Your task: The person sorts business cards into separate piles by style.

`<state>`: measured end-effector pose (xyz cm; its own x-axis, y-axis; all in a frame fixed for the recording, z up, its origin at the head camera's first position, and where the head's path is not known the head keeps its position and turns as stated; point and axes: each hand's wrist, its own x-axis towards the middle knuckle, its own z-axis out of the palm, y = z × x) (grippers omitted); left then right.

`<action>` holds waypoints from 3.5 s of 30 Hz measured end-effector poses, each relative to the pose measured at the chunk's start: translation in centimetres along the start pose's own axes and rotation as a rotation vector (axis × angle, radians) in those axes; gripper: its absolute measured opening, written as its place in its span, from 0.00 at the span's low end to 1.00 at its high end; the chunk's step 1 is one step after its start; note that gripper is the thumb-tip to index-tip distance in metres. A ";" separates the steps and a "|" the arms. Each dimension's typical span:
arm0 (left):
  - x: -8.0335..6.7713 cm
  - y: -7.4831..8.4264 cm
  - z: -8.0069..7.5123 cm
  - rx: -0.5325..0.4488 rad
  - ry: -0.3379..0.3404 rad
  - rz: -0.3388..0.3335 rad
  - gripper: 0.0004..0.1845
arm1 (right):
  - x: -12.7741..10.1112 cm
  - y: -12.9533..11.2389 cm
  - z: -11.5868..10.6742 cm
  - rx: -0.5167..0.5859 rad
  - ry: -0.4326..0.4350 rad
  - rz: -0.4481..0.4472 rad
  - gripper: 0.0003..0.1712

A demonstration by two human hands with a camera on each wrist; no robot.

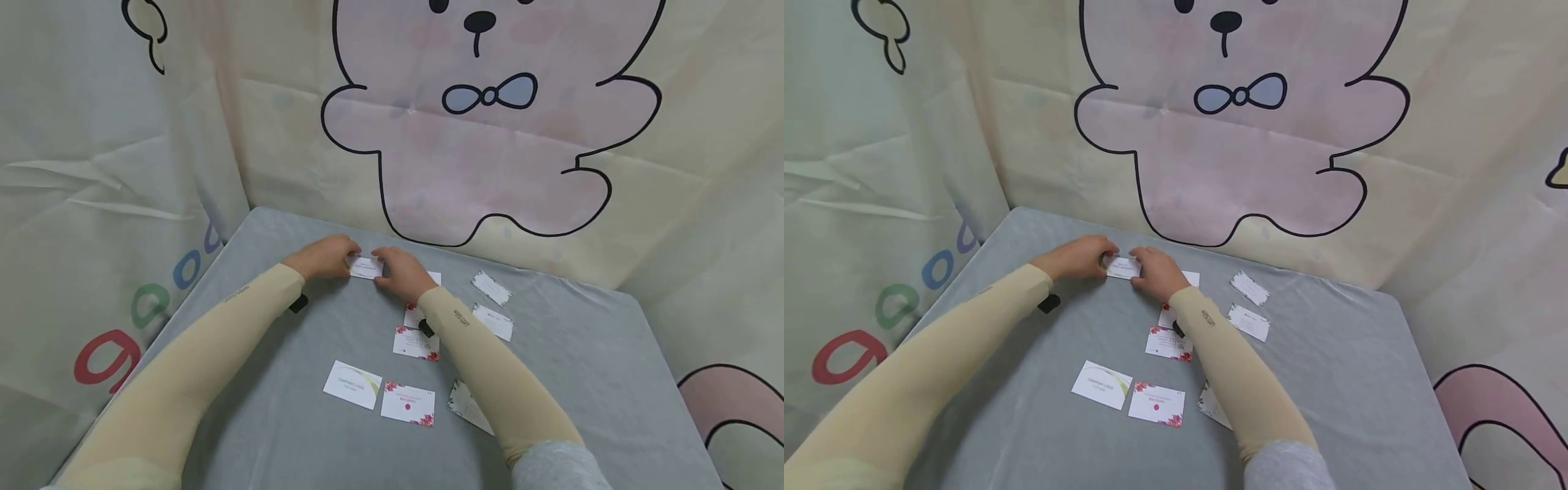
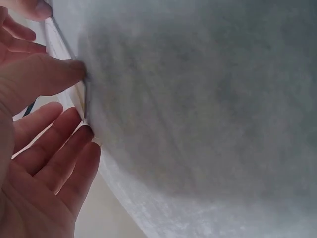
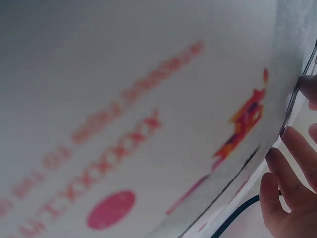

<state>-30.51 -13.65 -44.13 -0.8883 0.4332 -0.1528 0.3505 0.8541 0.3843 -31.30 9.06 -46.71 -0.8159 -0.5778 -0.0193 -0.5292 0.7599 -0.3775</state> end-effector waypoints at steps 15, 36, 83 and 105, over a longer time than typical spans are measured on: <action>-0.1 -0.7 0.3 -0.017 -0.003 0.009 0.33 | 0.5 -0.7 -0.8 -0.015 -0.085 0.070 0.36; -17.6 6.3 6.6 0.007 0.000 0.305 0.32 | -19.9 -8.5 3.7 -0.185 0.075 -0.211 0.41; 1.4 -0.6 0.3 0.031 -0.040 0.021 0.32 | 1.2 0.1 -0.3 0.045 -0.074 0.042 0.38; 2.5 3.2 1.7 0.082 0.006 0.035 0.38 | -2.0 4.6 -2.8 0.057 -0.091 0.085 0.40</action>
<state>-31.11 -9.31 -44.84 -0.8768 0.4616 -0.1346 0.4043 0.8593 0.3132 -32.74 14.50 -45.79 -0.8315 -0.5384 -0.1368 -0.4424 0.7908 -0.4230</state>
